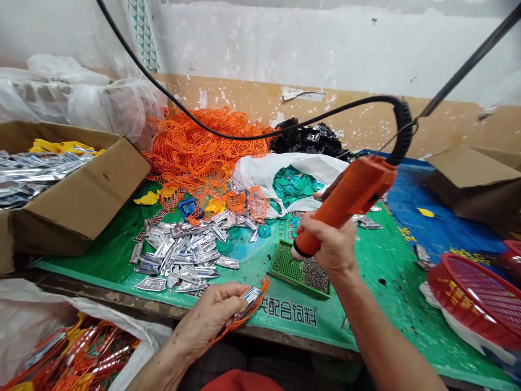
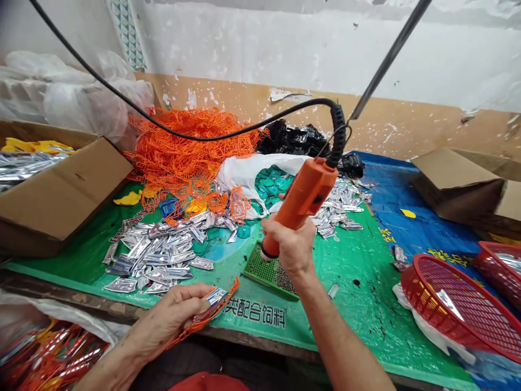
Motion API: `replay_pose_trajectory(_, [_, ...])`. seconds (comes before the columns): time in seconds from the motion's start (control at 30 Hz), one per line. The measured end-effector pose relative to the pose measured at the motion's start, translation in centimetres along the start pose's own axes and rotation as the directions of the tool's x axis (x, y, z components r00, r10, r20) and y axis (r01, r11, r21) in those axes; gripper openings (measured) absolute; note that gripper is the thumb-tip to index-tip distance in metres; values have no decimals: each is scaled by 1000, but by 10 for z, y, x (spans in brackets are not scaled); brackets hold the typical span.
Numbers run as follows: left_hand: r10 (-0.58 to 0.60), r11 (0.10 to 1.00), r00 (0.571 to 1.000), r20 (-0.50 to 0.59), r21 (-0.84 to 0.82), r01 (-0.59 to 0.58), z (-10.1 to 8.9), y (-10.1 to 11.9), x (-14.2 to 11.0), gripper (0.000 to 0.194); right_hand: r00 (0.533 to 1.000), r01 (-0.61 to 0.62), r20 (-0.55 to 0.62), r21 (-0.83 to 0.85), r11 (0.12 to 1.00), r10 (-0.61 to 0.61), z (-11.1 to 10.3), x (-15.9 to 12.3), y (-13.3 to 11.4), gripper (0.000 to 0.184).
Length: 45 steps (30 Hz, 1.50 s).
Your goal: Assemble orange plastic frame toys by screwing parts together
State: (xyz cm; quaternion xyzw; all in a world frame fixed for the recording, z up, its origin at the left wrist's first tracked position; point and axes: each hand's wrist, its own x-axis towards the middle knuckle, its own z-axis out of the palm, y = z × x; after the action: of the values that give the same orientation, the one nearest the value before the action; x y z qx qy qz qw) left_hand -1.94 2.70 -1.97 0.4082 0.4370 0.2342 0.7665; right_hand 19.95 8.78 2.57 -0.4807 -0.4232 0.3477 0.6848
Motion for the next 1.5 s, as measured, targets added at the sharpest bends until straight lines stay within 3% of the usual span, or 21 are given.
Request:
replay_pose_trajectory(0.13, [18, 997, 999, -47, 74, -14, 3, 6, -2, 23, 1000, 1, -4, -15, 1000, -1, 5, -7, 12, 33])
replay_pose_trajectory(0.27, [15, 999, 999, -41, 35, -13, 3, 3, 0, 21, 1000, -17, -23, -32, 999, 17, 8, -7, 18, 15])
replay_pose_trajectory(0.53, [19, 999, 1000, 17, -35, -18, 3, -2, 0, 19, 1000, -16, -17, -44, 999, 15, 7, -8, 25, 13])
replay_pose_trajectory(1.5, [-25, 999, 998, -65, -42, 23, 9, 3, 2, 25, 1000, -5, -19, -75, 997, 4, 9, -10, 30, 13])
